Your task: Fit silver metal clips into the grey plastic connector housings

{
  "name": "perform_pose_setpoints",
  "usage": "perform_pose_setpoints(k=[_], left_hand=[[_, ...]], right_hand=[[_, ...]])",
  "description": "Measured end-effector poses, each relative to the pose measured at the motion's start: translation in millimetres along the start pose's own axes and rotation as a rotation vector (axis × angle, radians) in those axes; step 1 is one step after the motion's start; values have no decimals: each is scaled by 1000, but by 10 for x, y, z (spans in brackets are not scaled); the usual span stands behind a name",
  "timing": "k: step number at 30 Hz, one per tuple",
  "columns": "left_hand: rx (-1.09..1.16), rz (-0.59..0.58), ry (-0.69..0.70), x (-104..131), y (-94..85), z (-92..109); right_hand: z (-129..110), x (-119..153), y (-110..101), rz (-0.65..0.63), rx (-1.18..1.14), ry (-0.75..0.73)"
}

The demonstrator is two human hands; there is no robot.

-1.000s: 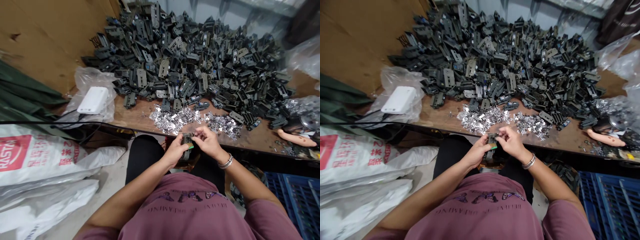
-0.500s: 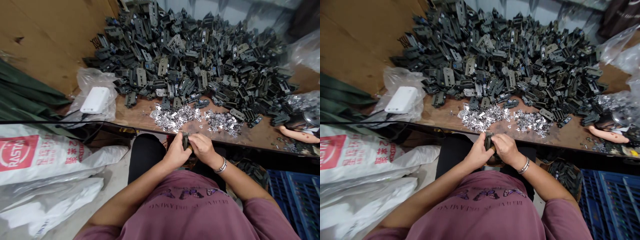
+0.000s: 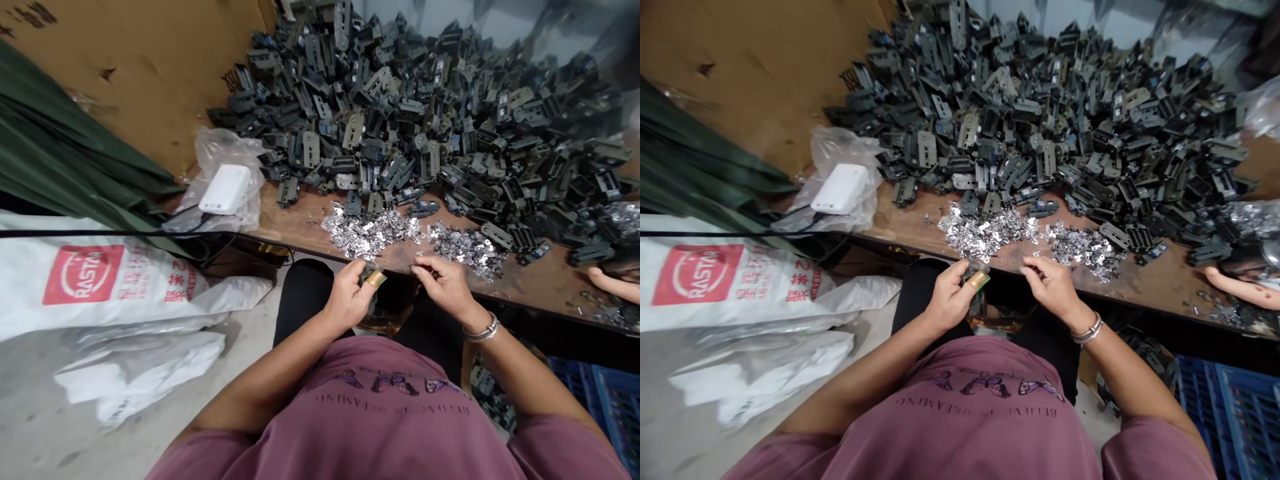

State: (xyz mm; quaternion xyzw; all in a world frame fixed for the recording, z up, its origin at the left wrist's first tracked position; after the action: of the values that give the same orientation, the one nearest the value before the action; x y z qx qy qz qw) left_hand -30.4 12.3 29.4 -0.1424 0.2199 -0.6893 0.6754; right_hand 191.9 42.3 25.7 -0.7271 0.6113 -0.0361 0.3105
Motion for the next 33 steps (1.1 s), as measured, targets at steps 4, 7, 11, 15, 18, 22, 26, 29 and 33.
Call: perform_pose_setpoints(k=[4, 7, 11, 15, 18, 22, 26, 29, 33], left_hand=[[343, -33, -294, 8, -31, -76], [573, -83, -597, 38, -27, -108], [751, -158, -680, 50, -58, -71], [582, -317, -528, 34, -36, -123], [358, -437, -366, 19, 90, -287], [129, -466, -320, 2, 335, -565], [41, -347, -308, -4, 517, -715], [11, -294, -273, 11, 585, -730], [90, -309, -223, 30, 572, -650]], right_hand=[[181, -84, -101, 10, 28, 62], [354, -195, -172, 23, 43, 100], [526, -422, -241, 53, 157, 101], [606, -701, -273, 96, 362, 58], [637, -886, -238, 72, 512, 51], [664, -1055, -131, -3, 678, 99], [697, -1158, -84, -80, 788, 146], [724, -1187, -137, -100, 829, 194], [648, -1057, -244, -64, 821, 140]])
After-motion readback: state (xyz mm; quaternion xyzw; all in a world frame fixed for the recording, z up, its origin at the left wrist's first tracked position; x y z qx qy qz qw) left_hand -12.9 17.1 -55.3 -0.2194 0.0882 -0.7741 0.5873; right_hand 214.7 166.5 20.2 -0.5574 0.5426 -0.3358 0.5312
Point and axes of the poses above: each hand's wrist, its own x-axis away from the middle knuckle, its own y-axis out of the palm, z = x × y, the point moved 1 cm from there along -x, towards the middle knuckle, and after that the axes turned 13 degrees about -x, right-handed, at the moved point
